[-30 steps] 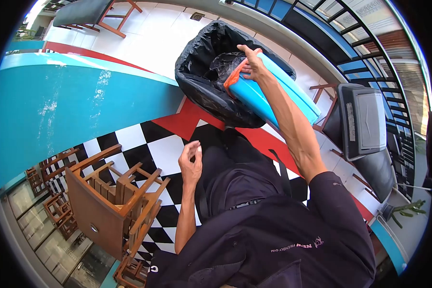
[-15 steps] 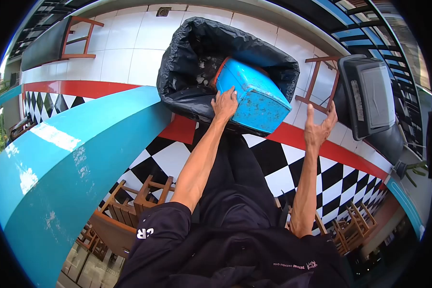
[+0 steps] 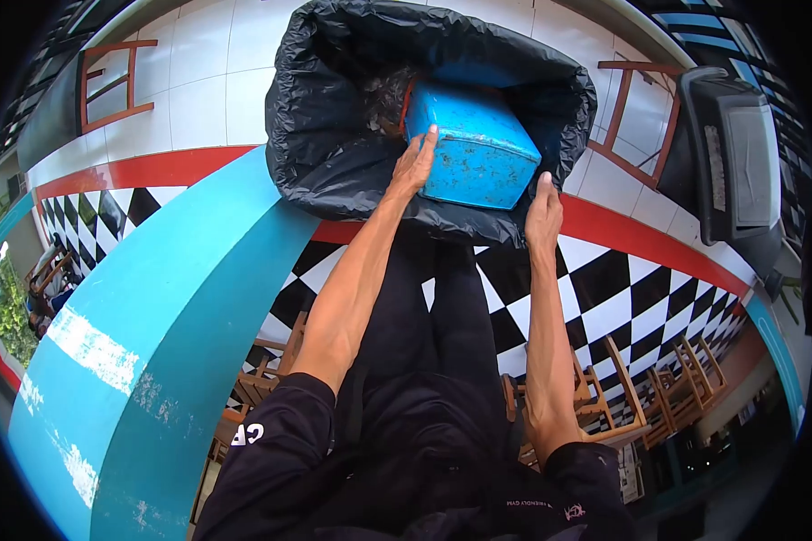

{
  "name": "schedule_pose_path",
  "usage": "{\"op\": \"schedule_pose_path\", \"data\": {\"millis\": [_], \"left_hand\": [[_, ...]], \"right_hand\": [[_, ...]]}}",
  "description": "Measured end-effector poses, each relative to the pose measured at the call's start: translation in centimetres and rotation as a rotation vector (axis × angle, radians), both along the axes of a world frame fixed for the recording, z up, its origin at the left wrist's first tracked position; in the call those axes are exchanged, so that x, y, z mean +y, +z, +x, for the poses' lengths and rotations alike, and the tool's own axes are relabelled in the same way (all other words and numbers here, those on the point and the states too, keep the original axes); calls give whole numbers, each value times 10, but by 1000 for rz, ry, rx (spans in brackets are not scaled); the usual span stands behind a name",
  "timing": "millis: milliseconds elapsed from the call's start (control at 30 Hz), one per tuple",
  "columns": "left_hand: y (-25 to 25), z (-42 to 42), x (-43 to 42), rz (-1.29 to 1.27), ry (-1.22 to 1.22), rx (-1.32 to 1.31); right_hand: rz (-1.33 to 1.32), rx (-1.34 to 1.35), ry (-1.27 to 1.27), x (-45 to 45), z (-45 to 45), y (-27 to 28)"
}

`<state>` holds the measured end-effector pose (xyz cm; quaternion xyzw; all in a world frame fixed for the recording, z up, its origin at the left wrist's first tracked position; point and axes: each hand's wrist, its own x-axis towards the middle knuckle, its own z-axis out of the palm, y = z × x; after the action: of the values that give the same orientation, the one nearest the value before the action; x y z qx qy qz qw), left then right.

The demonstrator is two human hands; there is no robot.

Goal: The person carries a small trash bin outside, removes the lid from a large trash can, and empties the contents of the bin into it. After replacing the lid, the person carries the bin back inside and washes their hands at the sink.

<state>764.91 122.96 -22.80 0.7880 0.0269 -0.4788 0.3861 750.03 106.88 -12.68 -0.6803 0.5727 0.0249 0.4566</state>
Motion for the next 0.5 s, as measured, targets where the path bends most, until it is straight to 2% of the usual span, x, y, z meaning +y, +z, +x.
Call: {"op": "schedule_pose_path", "data": {"millis": [33, 67, 100, 133, 167, 200, 233, 300, 333, 367, 400, 433, 467, 500], "left_hand": [[-11, 3, 1, -77, 5, 35], [-23, 8, 0, -155, 9, 66], [-21, 10, -3, -159, 4, 69], [-14, 13, -7, -159, 106, 126], [-6, 16, -8, -156, 210, 181], [-5, 20, -9, -154, 208, 182], [-3, 24, -10, -190, 249, 265], [1, 33, -9, -236, 292, 342], [2, 42, -6, -341, 310, 389], [4, 51, 0, -442, 323, 437], [6, 57, 9, -534, 330, 493], [20, 65, 19, -444, 232, 475], [67, 66, 23, -281, 256, 437], [78, 68, 36, -252, 264, 467]], "right_hand": [[-55, 138, 25, 0, -5, -36], [-3, 182, -27, -4, -2, -62], [146, 125, -196, -9, 12, -64], [300, 68, -363, -13, 24, -66], [365, -31, -488, -18, 27, -81], [428, -136, -614, -22, 31, -88], [505, -222, -631, -20, 31, -94], [531, -166, -583, -13, 33, -95], [560, -115, -531, -12, 39, -92], [293, -37, -497, -2, 44, -91], [127, 140, -211, 4, 50, -79], [94, 71, -180, 12, 55, -56], [61, 3, -153, 16, 57, -31], [112, -59, -141, 16, 57, -4]]}}
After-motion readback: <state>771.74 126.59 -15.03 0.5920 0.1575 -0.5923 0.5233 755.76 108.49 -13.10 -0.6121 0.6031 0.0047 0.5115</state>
